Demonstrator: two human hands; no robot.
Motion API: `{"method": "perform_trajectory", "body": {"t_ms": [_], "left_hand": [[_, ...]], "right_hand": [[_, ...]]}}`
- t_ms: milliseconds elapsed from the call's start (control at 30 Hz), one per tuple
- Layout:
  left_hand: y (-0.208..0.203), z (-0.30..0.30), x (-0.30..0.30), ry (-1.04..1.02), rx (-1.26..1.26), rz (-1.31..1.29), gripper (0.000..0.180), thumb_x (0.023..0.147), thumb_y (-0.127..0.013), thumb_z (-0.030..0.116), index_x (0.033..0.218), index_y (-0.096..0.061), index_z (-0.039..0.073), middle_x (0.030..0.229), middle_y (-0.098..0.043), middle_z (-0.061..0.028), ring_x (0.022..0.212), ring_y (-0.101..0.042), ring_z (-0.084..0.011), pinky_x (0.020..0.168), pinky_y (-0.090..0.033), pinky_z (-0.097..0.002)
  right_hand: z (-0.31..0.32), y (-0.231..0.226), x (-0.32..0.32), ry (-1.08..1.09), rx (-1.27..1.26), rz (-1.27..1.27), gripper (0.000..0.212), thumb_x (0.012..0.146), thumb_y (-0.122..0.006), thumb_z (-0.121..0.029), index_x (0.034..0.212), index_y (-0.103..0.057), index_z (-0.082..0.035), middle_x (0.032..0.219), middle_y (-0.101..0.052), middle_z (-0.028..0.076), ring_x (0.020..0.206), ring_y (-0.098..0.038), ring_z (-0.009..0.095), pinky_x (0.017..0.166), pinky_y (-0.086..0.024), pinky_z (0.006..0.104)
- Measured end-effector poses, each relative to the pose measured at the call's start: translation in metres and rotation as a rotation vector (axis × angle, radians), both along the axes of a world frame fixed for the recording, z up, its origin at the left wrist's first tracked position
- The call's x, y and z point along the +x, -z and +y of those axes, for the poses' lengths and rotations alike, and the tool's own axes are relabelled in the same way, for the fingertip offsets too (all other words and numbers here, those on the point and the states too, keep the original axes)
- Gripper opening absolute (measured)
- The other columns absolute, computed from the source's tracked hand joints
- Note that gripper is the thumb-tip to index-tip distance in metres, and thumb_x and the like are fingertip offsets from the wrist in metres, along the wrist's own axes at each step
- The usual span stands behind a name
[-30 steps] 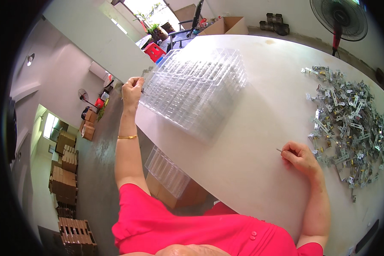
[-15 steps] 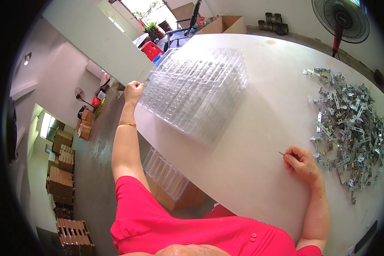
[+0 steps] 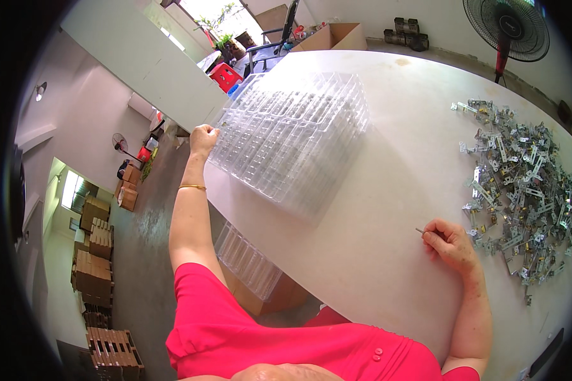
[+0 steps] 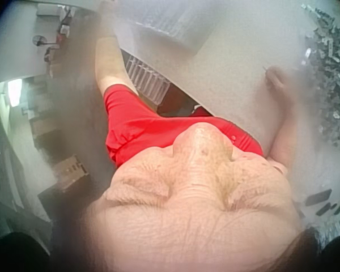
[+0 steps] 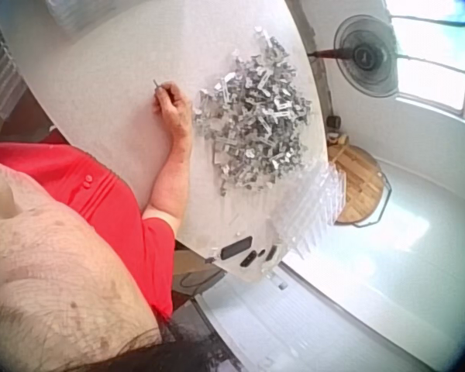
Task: The person assembles metal brackets by hand by inserting a pin into each bracket and placing the finished units into a plastic tray. Once a tray is full, the person moves it aside and retrieves a new tray to continue the process.
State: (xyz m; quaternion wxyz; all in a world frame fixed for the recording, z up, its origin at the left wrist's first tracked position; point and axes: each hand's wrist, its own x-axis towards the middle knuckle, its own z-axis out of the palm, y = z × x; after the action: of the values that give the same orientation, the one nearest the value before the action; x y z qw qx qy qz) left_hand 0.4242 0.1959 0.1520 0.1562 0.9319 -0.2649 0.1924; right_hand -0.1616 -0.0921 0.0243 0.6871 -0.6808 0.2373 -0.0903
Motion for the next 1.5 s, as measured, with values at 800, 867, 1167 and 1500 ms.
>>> {"method": "perform_trajectory", "body": {"t_ms": [800, 867, 1167, 1500], "left_hand": [[-0.048, -0.111, -0.282, 0.797, -0.219, -0.238, 0.009, 0.089, -0.067, 0.002, 0.098, -0.069, 0.001, 0.093, -0.068, -0.0105, 0.085, -0.065, -0.0224, 0.079, -0.051, -0.0352], [-0.029, -0.132, -0.331, 0.963, -0.23, -0.185, 0.011, 0.086, -0.069, 0.0, 0.096, -0.069, 0.001, 0.093, -0.067, -0.0108, 0.089, -0.064, -0.0243, 0.082, -0.05, -0.0378], [0.066, -0.232, -0.457, 1.377, -0.077, 0.175, 0.013, 0.081, -0.071, 0.003, 0.094, -0.067, 0.003, 0.093, -0.066, -0.0123, 0.09, -0.062, -0.0331, 0.083, -0.048, -0.042], [0.111, -0.27, -0.496, 1.517, 0.123, 0.163, 0.02, 0.082, -0.068, 0.004, 0.101, -0.063, 0.003, 0.095, -0.063, -0.0128, 0.094, -0.06, -0.0343, 0.086, -0.047, -0.0434]], "right_hand": [[0.016, 0.027, 0.007, 0.032, -0.664, -0.324, 0.004, 0.086, -0.065, -0.011, 0.088, -0.065, -0.007, 0.08, -0.064, 0.01, 0.072, -0.064, 0.026, 0.064, -0.05, 0.037], [0.029, 0.028, 0.006, 0.005, -0.766, -0.322, 0.005, 0.085, -0.065, -0.011, 0.085, -0.063, -0.007, 0.081, -0.063, 0.011, 0.074, -0.064, 0.029, 0.064, -0.05, 0.0391], [0.064, 0.024, -0.006, -0.175, -0.925, -0.396, 0.007, 0.084, -0.062, -0.014, 0.081, -0.059, -0.008, 0.077, -0.06, 0.009, 0.074, -0.063, 0.032, 0.067, -0.051, 0.0445], [0.063, 0.03, 0.002, -0.155, -0.795, -0.56, 0.013, 0.08, -0.06, 0.0, 0.092, -0.067, -0.001, 0.091, -0.067, 0.017, 0.085, -0.064, 0.036, 0.073, -0.05, 0.043]]}}
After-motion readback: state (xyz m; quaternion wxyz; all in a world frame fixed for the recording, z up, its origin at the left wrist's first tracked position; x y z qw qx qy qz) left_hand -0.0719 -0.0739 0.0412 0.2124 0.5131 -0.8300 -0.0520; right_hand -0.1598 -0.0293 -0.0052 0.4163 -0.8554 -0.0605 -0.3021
